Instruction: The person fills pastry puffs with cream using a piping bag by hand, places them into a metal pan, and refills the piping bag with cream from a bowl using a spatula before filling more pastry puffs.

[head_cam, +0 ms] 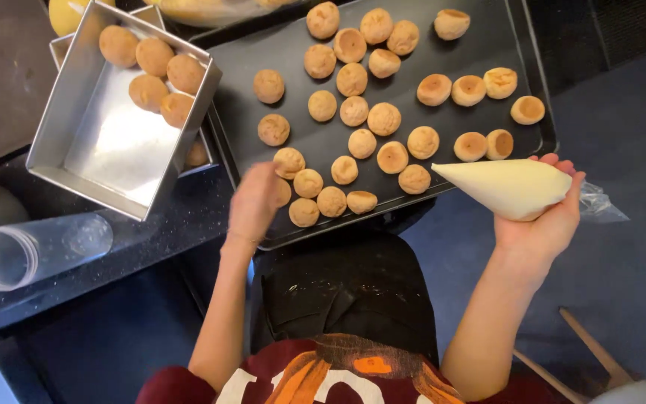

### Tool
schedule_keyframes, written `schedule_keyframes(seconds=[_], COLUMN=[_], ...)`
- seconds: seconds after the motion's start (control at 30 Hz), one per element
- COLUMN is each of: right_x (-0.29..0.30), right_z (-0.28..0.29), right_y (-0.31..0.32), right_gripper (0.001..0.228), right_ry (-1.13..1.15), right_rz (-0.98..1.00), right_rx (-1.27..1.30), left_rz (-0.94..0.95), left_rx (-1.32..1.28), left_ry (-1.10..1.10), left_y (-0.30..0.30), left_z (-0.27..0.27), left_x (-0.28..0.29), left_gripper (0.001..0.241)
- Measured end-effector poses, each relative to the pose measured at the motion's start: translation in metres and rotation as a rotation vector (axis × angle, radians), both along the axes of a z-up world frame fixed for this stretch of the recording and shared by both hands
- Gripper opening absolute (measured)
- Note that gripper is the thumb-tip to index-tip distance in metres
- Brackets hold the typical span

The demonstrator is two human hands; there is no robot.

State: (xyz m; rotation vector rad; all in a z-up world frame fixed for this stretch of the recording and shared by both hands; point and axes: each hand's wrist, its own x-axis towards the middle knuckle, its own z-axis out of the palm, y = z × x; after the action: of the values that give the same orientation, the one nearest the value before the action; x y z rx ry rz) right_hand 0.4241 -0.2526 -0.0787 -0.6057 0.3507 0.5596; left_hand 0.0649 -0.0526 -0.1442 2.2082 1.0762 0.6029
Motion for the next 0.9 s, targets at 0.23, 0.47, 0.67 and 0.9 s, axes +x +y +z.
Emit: schedule_keyframes(seconds=[0.23,0.47,0.67,0.9], right_x=[-0.008,-0.036,-0.087,-0.139], right_z=[-0.014,0.015,0.072,0.113], right_y=[0.01,0.03,0.034,0.039], right_gripper=[0.03,0.03,0.037,0.046], right_ry=[-0.013,-0.147,-0.634,-0.825], right_rz=[0.113,0.105,0.038,-0.05], right_rx=[-0.042,-0.054,-0.253,-0.302], left_rz=[-0.068,-0.267,0.403,0.352], left_rx=[0.082,0.439,-0.854,-1.198], left_ry=[0.024,0.284,-0.712,-1.214], left_y=[-0.017,-0.007,-0.052,-0.086], left_z=[-0.003,-0.037,-0.011,0.092], left_x=[-0.011,0.027,0.052,0.059], left_gripper=[0.039,0.042,0.025,0.037])
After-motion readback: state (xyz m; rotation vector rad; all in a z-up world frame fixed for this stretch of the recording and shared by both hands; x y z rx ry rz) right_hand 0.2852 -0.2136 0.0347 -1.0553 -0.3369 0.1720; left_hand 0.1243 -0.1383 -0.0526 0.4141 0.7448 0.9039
